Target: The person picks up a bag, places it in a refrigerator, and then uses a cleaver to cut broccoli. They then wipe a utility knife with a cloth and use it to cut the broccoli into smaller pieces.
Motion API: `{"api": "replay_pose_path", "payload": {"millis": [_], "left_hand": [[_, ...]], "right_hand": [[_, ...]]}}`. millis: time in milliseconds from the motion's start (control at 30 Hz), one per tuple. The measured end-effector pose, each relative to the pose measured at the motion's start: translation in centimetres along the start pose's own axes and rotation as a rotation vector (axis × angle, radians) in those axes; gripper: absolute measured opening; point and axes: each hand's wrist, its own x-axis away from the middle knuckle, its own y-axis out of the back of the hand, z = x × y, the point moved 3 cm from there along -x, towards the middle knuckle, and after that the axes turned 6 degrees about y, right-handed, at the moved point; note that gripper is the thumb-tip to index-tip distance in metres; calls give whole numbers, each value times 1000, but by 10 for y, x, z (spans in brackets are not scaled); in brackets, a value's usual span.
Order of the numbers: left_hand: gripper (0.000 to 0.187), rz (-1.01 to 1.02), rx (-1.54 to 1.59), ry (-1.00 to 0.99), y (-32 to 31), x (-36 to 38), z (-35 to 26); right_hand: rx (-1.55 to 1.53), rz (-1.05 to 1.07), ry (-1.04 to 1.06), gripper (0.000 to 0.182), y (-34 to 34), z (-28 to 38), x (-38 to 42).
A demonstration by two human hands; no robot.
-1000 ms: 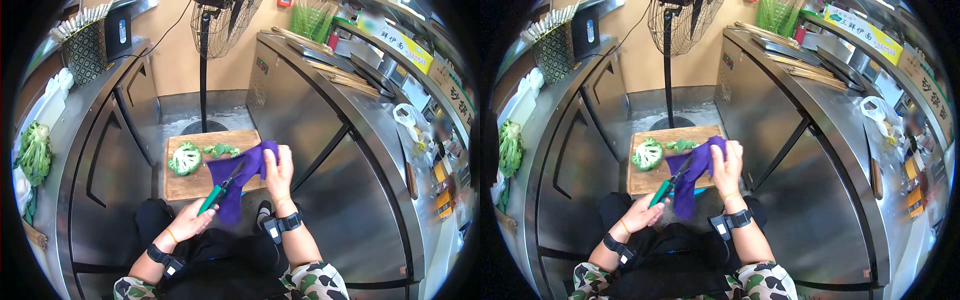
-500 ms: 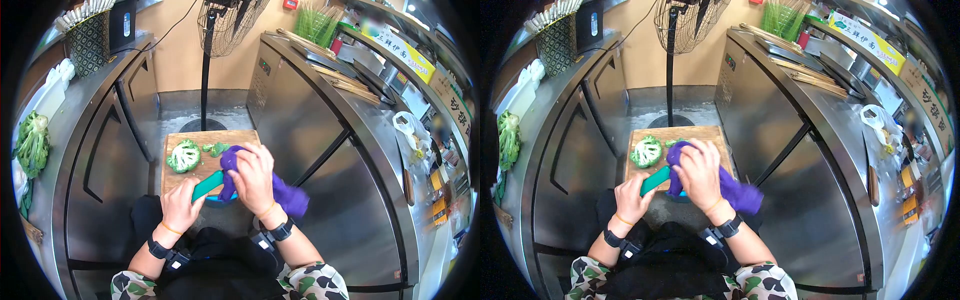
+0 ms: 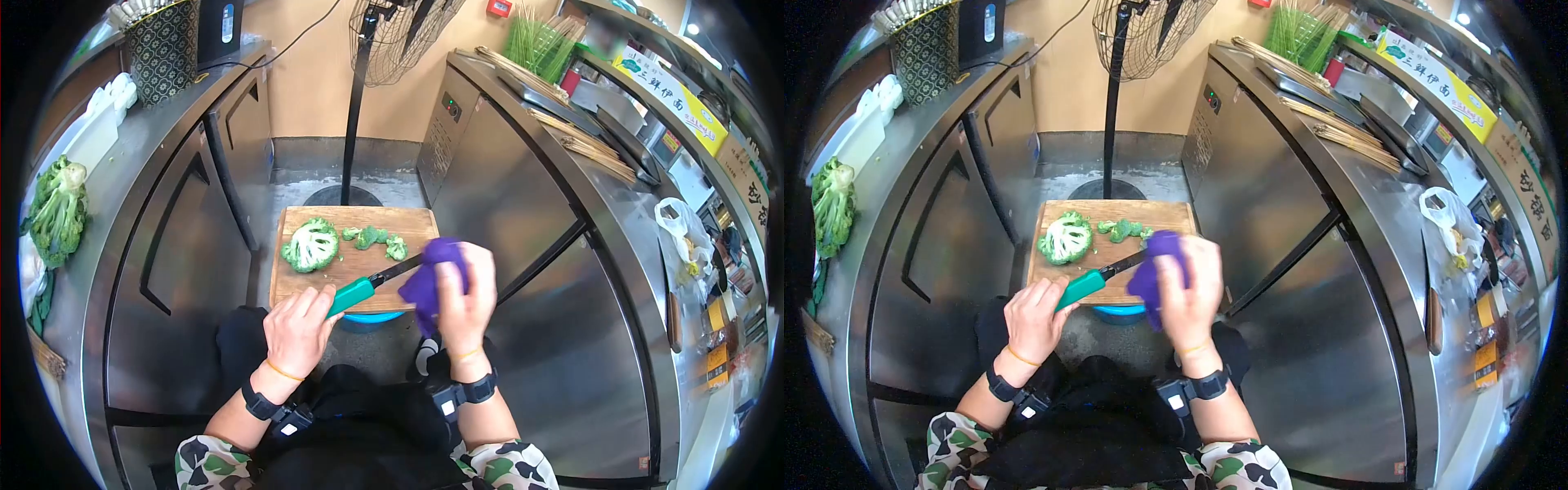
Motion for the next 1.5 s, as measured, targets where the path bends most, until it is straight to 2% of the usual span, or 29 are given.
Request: {"api": "replay_pose_path", "payload": {"millis": [67, 167, 300, 400, 467, 533, 567, 700, 833, 867, 933, 1000, 1067, 1133, 1200, 1267, 1300, 1400, 1500], "left_hand": [[38, -13, -7, -11, 2, -2, -8], [38, -17, 30, -13, 0, 1, -5], [39, -9, 64, -17, -4, 10, 3], [41, -1, 21, 14, -5, 17, 11], [43, -106, 27, 101, 6, 16, 17], [51, -183, -25, 133, 16, 14, 27], [52, -167, -49, 116, 18, 12, 26], [53, -125, -111, 70, 14, 10, 17], [51, -206, -121, 48, 24, 7, 16], [50, -263, -87, 49, 29, 7, 20], [51, -228, -113, 40, 35, 2, 16], [51, -187, -127, 82, 23, 2, 22], [52, -159, -121, 69, 18, -3, 23], [52, -131, -90, 47, 14, 2, 16], [52, -105, -63, 22, 14, 3, 12], [52, -78, -107, 50, 16, 6, 15], [51, -79, -79, 73, 17, 8, 18], [50, -69, -13, 163, 19, 15, 26], [51, -43, 56, 279, 17, 11, 34]], "right_hand": [[71, 187, 177, 25, -22, 16, 7], [76, 258, 203, 37, -33, 12, 21], [63, 372, 240, 39, -27, 8, 33], [77, 369, 229, 35, -26, 0, 34], [164, 323, 141, 32, -22, -9, 31], [113, 201, 8, 30, -16, -11, 28], [106, 153, 53, 29, -18, -5, 27], [-25, 282, 286, 41, -41, 32, 22], [148, 399, 165, 27, -47, 7, 20], [120, 361, 82, 27, -46, -11, 26], [96, 183, 34, 26, -34, -13, 25], [93, 109, 67, 26, -27, 10, 16], [74, 111, 173, 29, -26, 35, 12], [-5, 214, 235, 31, -41, 43, 11], [31, 305, 175, 29, -59, 25, 11], [91, 263, 140, 26, -64, -2, 11], [149, 188, 166, 26, -61, -11, 8], [211, 43, 38, 25, -47, -31, 3], [144, -46, -99, 23, -40, -29, 5]]}}
